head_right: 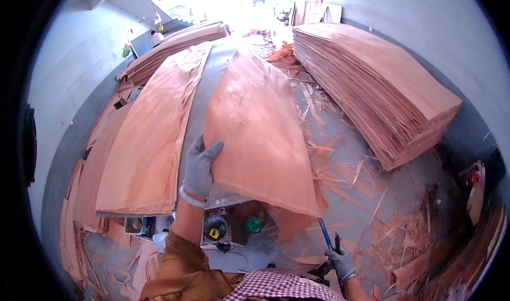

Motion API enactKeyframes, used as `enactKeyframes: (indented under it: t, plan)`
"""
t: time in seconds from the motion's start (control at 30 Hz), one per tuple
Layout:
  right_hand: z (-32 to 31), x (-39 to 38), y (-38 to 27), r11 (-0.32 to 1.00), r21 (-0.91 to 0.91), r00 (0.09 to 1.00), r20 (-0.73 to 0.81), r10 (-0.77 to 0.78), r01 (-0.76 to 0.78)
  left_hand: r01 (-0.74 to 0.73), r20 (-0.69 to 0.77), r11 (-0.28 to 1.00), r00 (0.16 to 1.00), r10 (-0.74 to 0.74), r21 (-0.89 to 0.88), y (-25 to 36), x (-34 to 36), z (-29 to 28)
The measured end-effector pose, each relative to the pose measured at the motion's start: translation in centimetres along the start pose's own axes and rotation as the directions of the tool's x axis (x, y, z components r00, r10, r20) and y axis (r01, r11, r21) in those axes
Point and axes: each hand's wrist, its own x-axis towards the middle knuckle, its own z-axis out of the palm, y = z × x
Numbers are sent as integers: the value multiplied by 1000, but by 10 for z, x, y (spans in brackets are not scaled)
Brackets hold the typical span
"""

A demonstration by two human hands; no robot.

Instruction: The person prepares large veneer sheets by trimming edges with a utility knife and moving them between stacks in a large workshop.

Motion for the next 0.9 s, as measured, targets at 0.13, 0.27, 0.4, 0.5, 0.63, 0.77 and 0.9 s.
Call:
enactKeyframes:
  t: [0.13, 0.27, 0.4, 0.5, 0.63, 0.77, 0.9]
  plan:
    - [-41, 14, -15, 996, 78, 999, 22, 34, -36, 98, -121, 995, 988, -99, -17, -74, -26, 0]
    - [-110, 43, -26, 1000, -2, 999, -50, -3, 3, 217, -237, 976, 947, -217, -27, -188, -43, 31]
    - [-184, 90, -36, 933, -344, 982, -107, -154, 109, 288, -275, 956, 916, -293, -60, -245, -52, 76]
    - [-208, 102, -45, 919, -388, 991, -82, -110, 70, 283, -311, 959, 910, -276, -24, -263, -74, 93]
    - [-232, 97, -40, 979, -189, 996, -50, 67, -76, 360, -372, 933, 864, -338, -10, -278, -118, 108]
    - [-241, 93, -14, 987, -43, 987, -51, 152, -154, 500, -387, 860, 776, -498, -104, -297, -149, 117]
    - [-224, 84, -5, 985, 76, 984, -80, 158, -152, 588, -398, 797, 703, -589, -141, -325, -173, 106]
